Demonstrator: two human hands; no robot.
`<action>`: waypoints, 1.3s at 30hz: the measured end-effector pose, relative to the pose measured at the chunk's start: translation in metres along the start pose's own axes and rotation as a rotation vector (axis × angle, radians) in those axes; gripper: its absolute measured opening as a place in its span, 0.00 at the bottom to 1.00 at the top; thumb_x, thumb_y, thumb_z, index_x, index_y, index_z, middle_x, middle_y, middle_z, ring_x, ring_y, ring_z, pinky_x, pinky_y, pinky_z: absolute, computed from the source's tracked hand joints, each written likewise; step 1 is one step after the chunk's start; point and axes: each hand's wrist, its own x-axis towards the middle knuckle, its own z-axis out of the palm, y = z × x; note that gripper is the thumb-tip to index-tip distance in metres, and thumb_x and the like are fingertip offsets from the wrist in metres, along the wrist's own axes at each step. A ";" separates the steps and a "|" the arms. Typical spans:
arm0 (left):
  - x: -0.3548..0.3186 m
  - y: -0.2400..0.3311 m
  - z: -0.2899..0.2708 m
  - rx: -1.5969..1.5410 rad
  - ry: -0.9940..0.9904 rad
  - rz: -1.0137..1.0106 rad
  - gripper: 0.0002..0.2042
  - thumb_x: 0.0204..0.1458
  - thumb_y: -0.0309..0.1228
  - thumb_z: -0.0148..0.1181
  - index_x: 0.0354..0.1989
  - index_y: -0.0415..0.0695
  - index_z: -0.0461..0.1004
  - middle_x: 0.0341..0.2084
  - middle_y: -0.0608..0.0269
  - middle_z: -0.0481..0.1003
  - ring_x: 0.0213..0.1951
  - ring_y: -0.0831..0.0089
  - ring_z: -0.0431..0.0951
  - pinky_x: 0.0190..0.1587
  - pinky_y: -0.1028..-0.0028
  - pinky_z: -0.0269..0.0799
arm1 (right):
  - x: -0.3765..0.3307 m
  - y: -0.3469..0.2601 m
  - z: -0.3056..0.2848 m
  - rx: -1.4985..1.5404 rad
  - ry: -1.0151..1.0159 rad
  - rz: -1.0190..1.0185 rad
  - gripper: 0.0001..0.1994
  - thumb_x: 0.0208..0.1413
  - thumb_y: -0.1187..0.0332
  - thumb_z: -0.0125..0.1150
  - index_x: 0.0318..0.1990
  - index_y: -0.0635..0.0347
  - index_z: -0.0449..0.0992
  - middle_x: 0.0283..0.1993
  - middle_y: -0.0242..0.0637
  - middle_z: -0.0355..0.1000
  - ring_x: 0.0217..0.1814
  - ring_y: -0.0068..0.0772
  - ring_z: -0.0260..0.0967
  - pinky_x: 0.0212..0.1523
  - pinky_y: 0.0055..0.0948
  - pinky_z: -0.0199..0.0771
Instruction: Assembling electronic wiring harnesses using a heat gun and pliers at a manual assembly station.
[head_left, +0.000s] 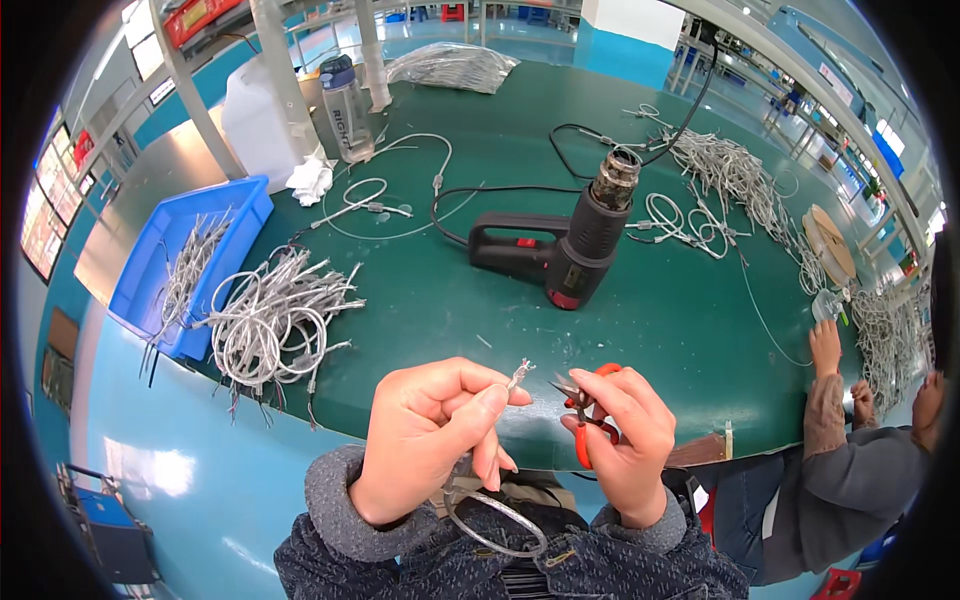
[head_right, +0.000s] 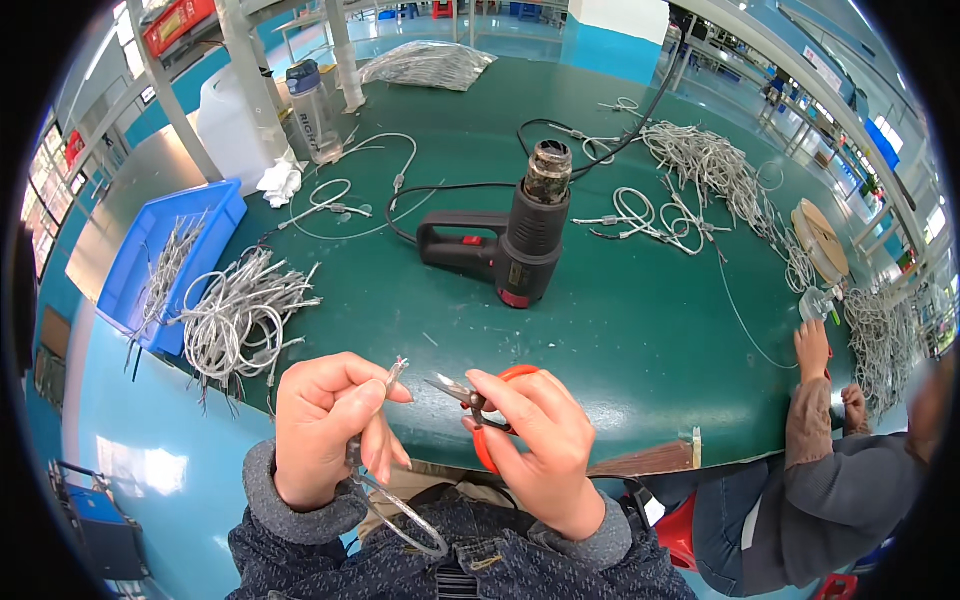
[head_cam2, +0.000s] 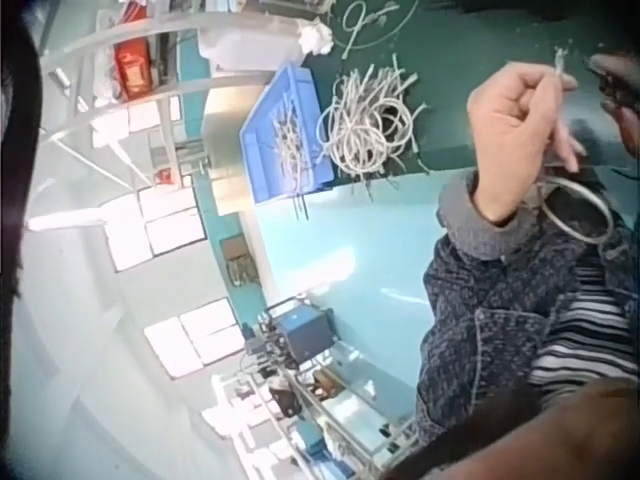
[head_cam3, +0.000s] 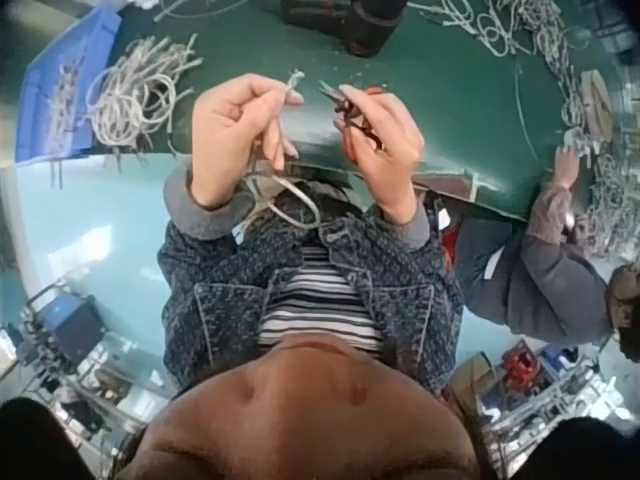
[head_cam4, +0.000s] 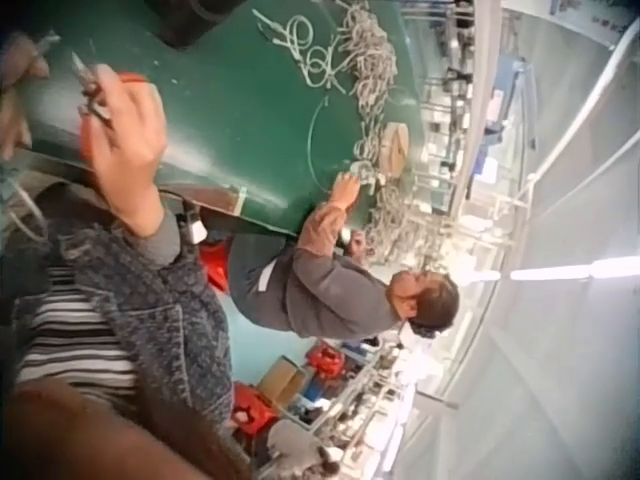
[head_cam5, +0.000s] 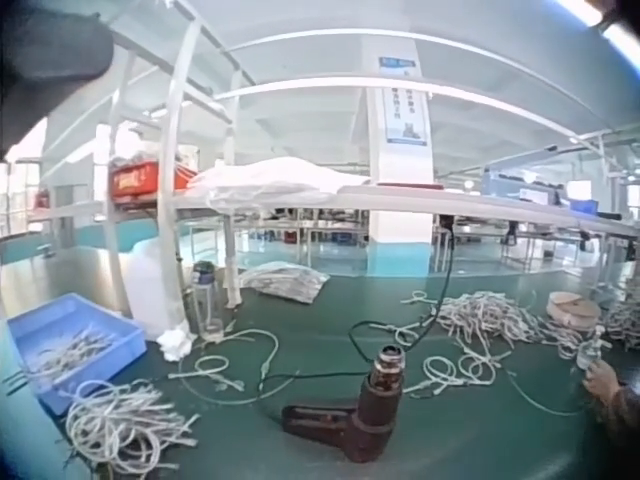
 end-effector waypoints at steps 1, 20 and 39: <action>-0.002 0.000 0.001 -0.007 -0.006 0.006 0.09 0.60 0.24 0.48 0.39 0.29 0.72 0.14 0.64 0.71 0.15 0.78 0.73 0.25 0.76 0.76 | 0.000 -0.002 0.000 -0.003 0.000 -0.002 0.24 0.32 0.89 0.62 0.44 0.65 0.77 0.31 0.39 0.72 0.29 0.29 0.68 0.25 0.24 0.67; -0.010 -0.003 -0.003 -0.043 -0.028 0.004 0.09 0.59 0.24 0.48 0.39 0.28 0.72 0.15 0.65 0.72 0.15 0.80 0.73 0.25 0.77 0.75 | 0.001 -0.013 0.005 0.005 -0.018 -0.034 0.25 0.31 0.89 0.61 0.44 0.65 0.78 0.29 0.40 0.72 0.30 0.31 0.70 0.26 0.25 0.70; -0.017 -0.018 0.001 0.418 0.204 0.242 0.04 0.54 0.17 0.51 0.34 0.29 0.71 0.14 0.60 0.72 0.16 0.77 0.74 0.23 0.77 0.75 | -0.009 -0.019 -0.007 -0.028 -0.022 0.069 0.23 0.30 0.88 0.62 0.41 0.66 0.78 0.29 0.40 0.72 0.30 0.29 0.70 0.24 0.24 0.68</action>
